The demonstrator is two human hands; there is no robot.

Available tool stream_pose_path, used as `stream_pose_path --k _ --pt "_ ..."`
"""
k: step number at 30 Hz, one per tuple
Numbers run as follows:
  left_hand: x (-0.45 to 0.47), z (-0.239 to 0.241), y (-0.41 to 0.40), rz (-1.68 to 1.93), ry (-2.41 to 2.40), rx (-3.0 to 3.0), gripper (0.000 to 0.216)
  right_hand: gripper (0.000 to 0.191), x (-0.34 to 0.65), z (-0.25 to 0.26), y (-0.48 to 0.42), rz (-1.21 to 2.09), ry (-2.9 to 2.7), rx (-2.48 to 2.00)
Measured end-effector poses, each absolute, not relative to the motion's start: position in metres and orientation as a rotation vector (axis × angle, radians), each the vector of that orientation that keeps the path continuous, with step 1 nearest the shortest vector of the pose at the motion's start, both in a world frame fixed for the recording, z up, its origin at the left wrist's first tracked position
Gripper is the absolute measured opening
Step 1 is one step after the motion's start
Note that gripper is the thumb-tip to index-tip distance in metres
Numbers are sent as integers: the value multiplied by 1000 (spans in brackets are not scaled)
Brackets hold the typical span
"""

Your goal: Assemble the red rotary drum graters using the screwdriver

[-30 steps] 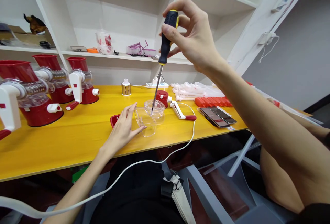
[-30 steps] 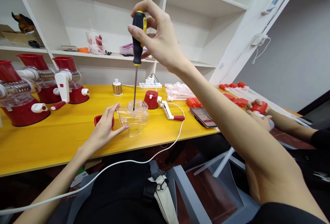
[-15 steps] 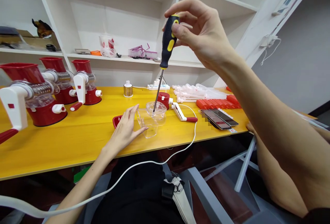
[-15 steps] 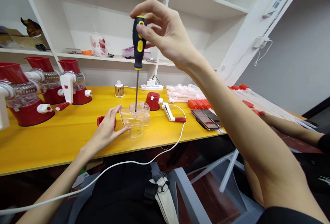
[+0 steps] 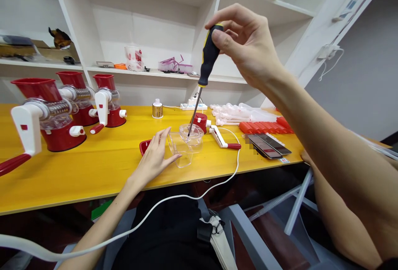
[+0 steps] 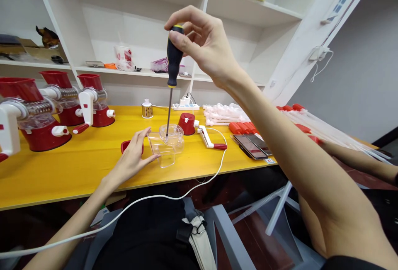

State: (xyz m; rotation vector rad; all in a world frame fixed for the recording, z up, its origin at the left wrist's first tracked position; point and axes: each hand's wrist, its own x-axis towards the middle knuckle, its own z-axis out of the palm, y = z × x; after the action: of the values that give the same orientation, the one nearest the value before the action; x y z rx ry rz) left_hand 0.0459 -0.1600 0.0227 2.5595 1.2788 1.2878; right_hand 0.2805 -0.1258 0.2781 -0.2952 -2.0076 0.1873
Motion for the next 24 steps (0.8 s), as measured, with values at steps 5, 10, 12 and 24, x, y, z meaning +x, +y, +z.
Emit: stream_pose_path --k 5,10,12,24 --pt "46 23 -160 1296 1279 2554 84 29 281 277 -120 231 -1993 -300" --pt "46 22 -160 1311 1267 2556 84 29 285 279 -123 277 -2051 -291" --pt "46 21 -159 1315 1268 2552 84 25 283 278 -123 198 -1995 -290" --pt "47 23 -160 1310 1273 2548 84 26 282 277 -121 309 -2012 -282"
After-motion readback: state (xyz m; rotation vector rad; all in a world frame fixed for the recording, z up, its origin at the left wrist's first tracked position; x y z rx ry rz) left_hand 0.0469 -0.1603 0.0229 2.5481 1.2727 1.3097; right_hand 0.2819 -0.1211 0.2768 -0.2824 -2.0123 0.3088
